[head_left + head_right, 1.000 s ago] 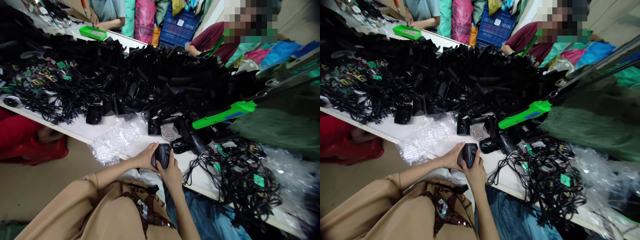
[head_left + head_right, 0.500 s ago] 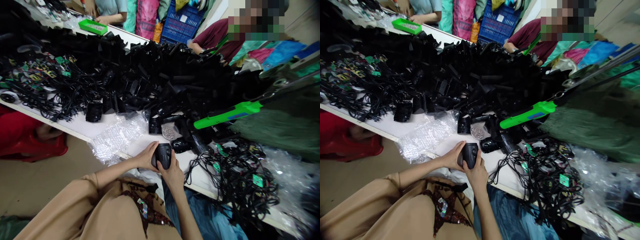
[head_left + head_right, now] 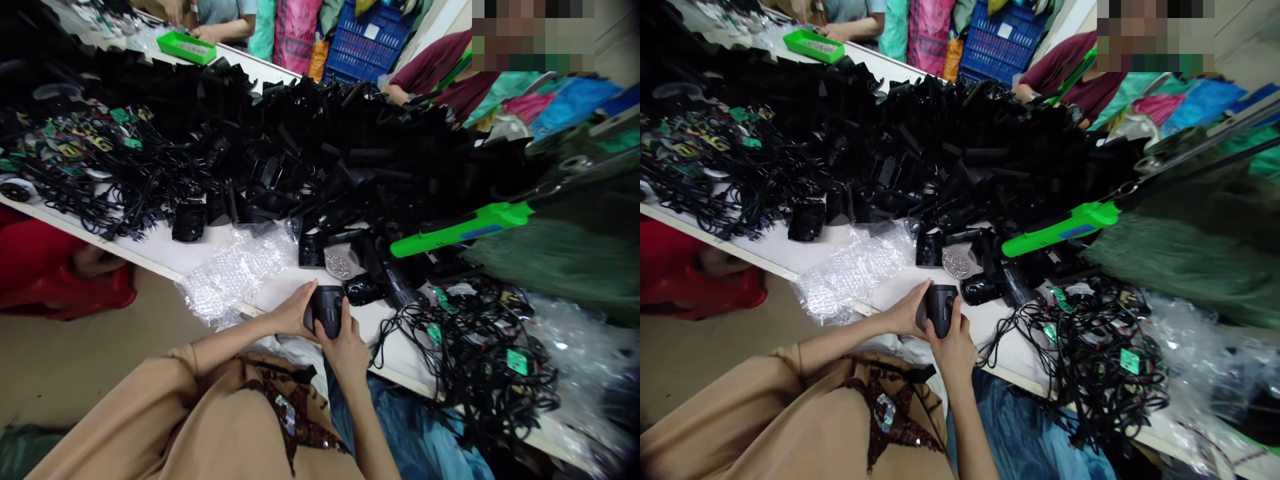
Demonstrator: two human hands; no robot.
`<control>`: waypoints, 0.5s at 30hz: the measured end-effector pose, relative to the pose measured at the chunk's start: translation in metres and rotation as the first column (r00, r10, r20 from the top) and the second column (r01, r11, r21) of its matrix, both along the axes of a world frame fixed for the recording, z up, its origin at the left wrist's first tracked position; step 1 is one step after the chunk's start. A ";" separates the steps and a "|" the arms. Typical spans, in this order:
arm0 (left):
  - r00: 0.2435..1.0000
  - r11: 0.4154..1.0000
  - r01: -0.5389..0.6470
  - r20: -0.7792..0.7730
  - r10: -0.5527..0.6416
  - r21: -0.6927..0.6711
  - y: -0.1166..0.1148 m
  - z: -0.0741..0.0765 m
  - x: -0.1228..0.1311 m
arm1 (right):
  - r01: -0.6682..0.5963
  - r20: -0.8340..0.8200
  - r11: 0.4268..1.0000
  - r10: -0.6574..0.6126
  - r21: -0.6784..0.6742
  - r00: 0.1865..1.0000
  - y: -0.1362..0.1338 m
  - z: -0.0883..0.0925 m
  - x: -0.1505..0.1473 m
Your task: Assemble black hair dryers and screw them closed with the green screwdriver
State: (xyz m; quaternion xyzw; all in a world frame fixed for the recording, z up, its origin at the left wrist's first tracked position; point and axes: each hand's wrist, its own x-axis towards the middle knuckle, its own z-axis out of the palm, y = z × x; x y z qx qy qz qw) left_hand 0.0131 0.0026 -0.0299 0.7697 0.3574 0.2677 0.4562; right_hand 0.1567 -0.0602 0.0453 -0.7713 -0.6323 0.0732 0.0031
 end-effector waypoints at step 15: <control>0.999 0.999 -0.043 -0.011 0.043 0.031 0.000 0.005 0.004 | -0.017 -0.046 1.000 0.016 -0.007 0.999 0.005 -0.007 0.010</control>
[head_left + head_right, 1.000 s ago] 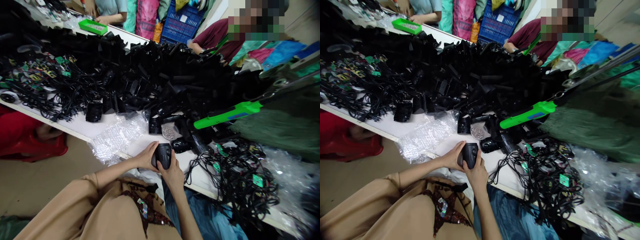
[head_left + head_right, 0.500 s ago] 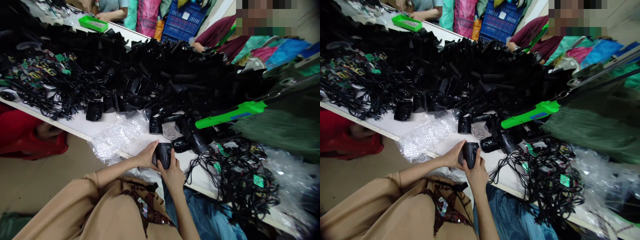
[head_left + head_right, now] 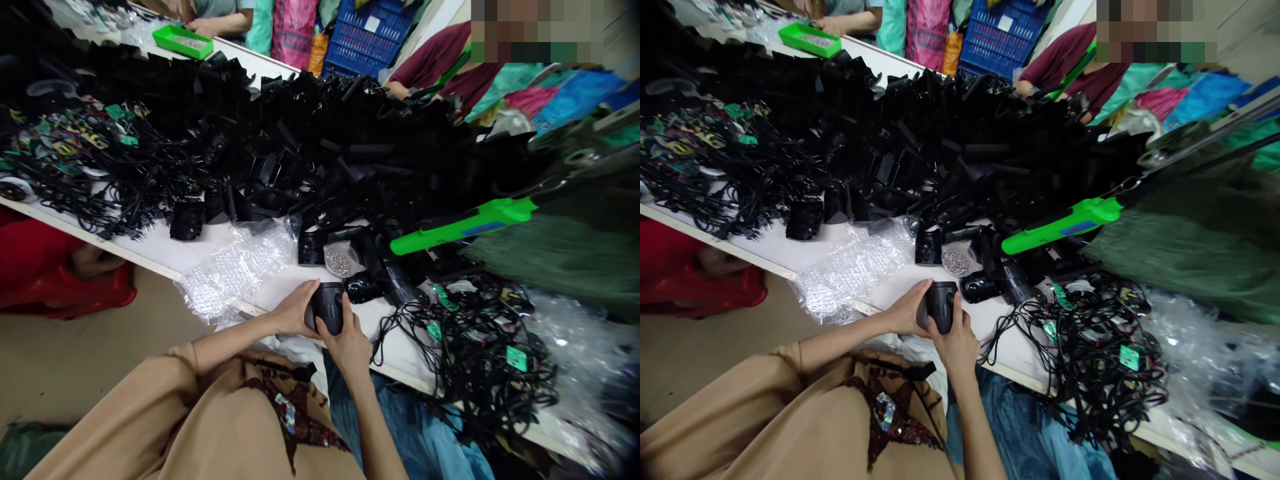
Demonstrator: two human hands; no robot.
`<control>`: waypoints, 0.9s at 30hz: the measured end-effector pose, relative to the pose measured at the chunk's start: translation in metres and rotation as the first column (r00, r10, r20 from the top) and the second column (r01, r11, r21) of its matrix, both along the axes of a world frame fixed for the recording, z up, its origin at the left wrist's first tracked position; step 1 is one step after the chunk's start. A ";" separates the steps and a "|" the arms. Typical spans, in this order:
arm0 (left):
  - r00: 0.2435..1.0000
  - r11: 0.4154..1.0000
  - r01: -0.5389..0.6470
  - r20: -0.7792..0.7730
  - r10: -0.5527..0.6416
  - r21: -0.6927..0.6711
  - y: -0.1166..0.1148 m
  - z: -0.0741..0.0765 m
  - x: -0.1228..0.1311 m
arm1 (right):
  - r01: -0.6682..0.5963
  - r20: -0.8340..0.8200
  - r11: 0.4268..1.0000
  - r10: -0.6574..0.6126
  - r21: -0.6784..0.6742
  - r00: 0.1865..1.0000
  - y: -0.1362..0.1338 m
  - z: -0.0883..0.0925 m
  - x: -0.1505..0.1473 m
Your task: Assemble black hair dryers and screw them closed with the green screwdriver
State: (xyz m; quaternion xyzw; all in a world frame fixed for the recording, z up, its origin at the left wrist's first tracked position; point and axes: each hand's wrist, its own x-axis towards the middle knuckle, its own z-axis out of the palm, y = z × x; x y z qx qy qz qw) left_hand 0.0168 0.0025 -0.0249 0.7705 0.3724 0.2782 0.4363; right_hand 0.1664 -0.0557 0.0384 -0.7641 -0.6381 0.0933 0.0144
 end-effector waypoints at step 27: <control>0.998 0.996 -0.005 -0.068 0.012 0.091 -0.003 -0.008 0.002 | 0.010 0.054 1.000 -0.009 -0.009 0.999 -0.003 0.005 -0.007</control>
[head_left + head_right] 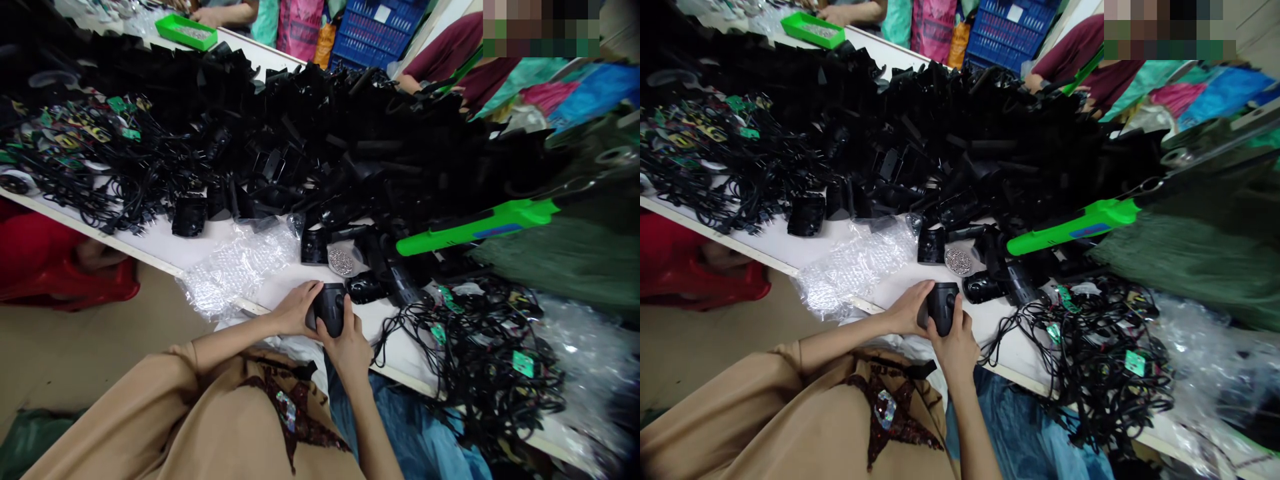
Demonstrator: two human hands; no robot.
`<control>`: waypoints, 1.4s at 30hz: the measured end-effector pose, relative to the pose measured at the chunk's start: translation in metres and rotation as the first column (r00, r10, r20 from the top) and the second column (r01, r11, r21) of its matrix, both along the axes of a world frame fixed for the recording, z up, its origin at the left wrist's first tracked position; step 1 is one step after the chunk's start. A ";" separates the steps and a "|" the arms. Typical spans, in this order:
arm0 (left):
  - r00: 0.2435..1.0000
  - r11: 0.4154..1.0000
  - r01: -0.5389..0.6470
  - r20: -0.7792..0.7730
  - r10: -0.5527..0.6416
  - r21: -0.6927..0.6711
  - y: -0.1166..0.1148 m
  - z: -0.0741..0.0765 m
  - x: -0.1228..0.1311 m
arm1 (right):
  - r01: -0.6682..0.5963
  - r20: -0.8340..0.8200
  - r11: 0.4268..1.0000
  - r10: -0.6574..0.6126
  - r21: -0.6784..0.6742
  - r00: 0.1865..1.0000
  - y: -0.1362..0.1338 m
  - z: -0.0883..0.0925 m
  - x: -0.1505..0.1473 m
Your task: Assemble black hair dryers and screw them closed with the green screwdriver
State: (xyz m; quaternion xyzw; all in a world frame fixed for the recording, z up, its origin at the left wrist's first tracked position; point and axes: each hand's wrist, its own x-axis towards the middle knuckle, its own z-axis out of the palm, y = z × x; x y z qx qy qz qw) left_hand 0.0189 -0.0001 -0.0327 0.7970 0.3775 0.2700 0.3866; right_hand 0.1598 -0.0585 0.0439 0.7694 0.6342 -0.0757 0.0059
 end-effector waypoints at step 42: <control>0.943 0.918 0.308 -0.051 -0.330 -0.248 0.051 0.019 -0.017 | -0.293 -0.501 0.956 0.243 -0.023 0.831 0.016 -0.010 0.063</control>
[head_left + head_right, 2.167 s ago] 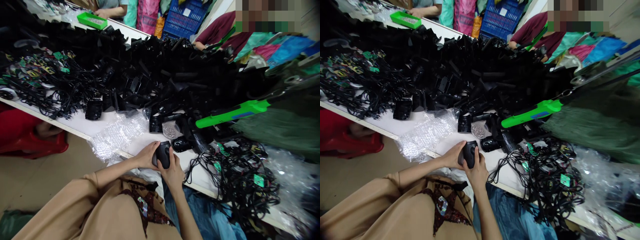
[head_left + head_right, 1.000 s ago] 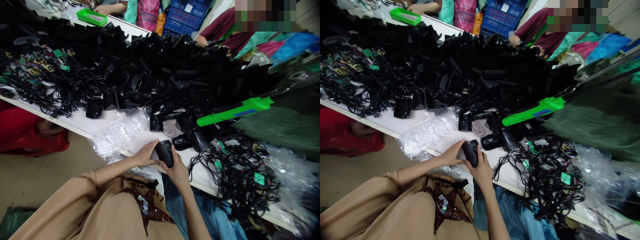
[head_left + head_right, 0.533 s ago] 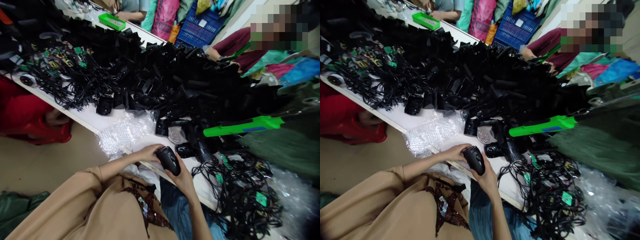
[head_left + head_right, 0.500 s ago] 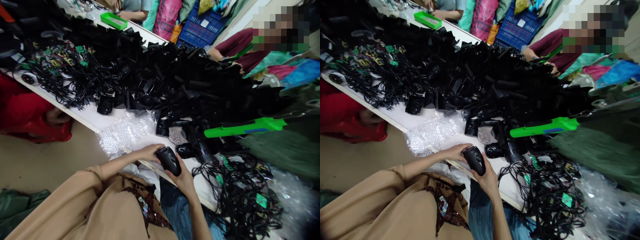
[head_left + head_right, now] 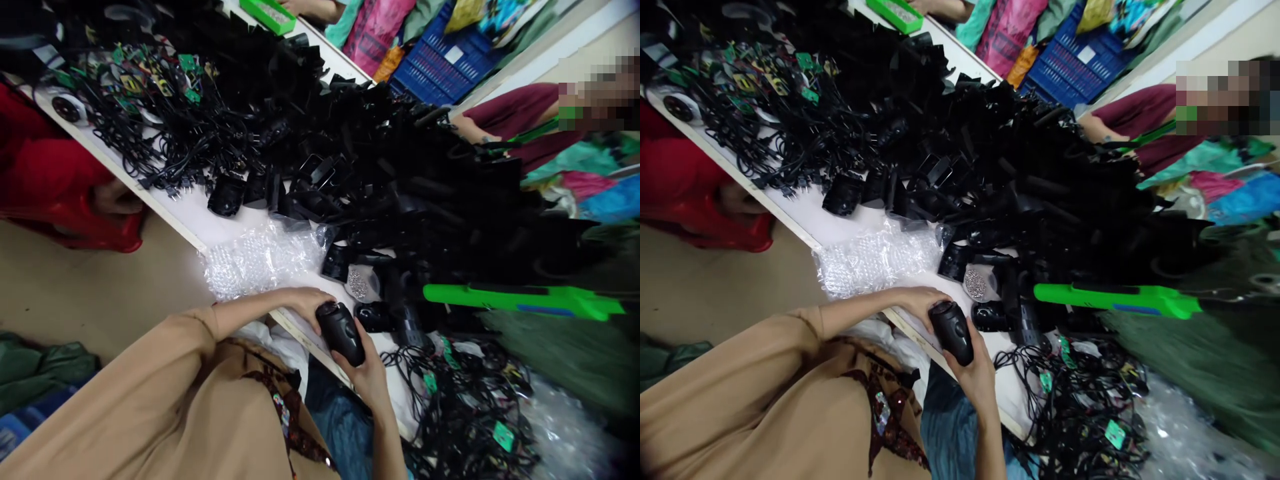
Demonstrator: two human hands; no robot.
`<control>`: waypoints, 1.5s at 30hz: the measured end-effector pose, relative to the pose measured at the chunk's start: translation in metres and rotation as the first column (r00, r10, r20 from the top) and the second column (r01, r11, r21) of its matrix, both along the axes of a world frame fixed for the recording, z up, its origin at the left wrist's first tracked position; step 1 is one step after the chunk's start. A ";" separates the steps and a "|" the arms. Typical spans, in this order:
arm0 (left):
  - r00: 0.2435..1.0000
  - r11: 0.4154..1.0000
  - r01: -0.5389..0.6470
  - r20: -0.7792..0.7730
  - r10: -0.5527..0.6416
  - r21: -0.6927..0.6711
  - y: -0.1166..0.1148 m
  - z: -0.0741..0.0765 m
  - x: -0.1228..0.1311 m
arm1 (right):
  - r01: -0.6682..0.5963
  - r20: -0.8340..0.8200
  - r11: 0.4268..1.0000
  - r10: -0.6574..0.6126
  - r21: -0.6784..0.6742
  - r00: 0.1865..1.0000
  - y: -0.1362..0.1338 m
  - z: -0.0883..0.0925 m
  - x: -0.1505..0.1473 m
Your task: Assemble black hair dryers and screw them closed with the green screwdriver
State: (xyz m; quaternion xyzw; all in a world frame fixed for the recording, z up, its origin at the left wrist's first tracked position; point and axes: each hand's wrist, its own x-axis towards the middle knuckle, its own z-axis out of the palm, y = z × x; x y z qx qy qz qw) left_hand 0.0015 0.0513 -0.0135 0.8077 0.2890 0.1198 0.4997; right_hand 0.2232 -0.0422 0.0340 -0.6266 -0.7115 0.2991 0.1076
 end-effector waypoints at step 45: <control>0.986 0.998 -0.064 0.150 0.067 -0.024 -0.004 -0.019 0.002 | -0.231 0.303 0.973 0.225 -0.017 0.926 0.030 0.014 -0.025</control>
